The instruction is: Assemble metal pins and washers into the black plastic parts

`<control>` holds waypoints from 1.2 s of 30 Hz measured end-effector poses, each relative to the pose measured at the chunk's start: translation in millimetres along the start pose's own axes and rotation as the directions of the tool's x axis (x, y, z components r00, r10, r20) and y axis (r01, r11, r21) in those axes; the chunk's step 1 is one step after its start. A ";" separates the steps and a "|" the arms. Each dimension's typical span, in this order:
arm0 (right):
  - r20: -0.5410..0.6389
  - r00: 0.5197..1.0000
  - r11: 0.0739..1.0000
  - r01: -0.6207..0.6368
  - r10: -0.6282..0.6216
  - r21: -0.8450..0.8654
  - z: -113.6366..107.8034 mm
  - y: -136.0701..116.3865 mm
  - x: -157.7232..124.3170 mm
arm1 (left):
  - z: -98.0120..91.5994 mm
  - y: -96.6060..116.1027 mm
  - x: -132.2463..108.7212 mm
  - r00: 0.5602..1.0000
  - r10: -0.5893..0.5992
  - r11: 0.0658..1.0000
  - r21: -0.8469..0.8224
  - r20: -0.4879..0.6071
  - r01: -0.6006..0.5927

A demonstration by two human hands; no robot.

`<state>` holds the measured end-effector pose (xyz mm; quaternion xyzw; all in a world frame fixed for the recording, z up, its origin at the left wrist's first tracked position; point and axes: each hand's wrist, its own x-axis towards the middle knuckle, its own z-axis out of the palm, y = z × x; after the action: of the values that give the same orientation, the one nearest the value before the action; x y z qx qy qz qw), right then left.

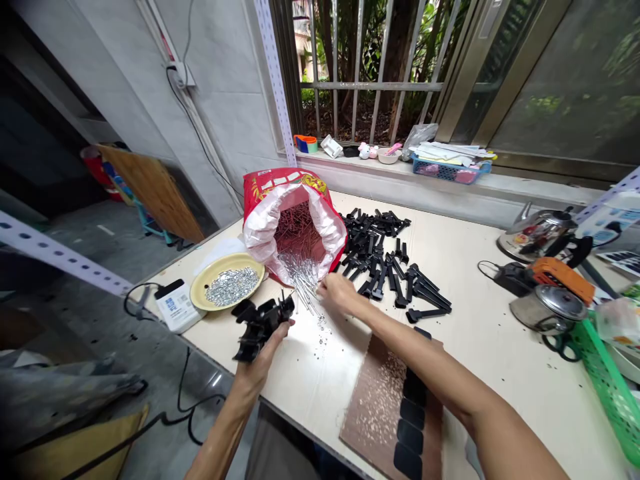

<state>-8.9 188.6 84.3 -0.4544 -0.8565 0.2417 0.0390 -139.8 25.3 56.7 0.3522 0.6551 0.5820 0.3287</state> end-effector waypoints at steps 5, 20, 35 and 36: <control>-0.031 0.995 0.994 -0.094 0.093 -0.062 41.7 -18.9 15.8 | 3.4 -3.9 4.7 0.997 -0.065 0.996 -0.058 0.028 0.067; -0.411 0.883 0.578 0.463 -0.229 0.672 -32.9 -17.2 -50.9 | 8.4 1.6 -0.4 0.984 -0.103 0.994 -0.026 0.143 0.108; -0.261 0.915 0.832 0.392 -0.309 0.392 -24.0 -21.7 -32.1 | -1.5 -5.6 0.0 0.988 -0.093 0.988 -0.112 0.127 0.108; -0.213 0.950 0.910 0.285 -0.227 0.301 -17.2 -18.0 -28.0 | -2.8 -4.2 -0.3 0.990 -0.079 0.987 -0.127 0.113 0.093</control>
<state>-1.3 164.3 111.9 -0.3440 -0.8499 0.3331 0.2199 -142.3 23.2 52.8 0.3320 0.6110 0.5895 0.4112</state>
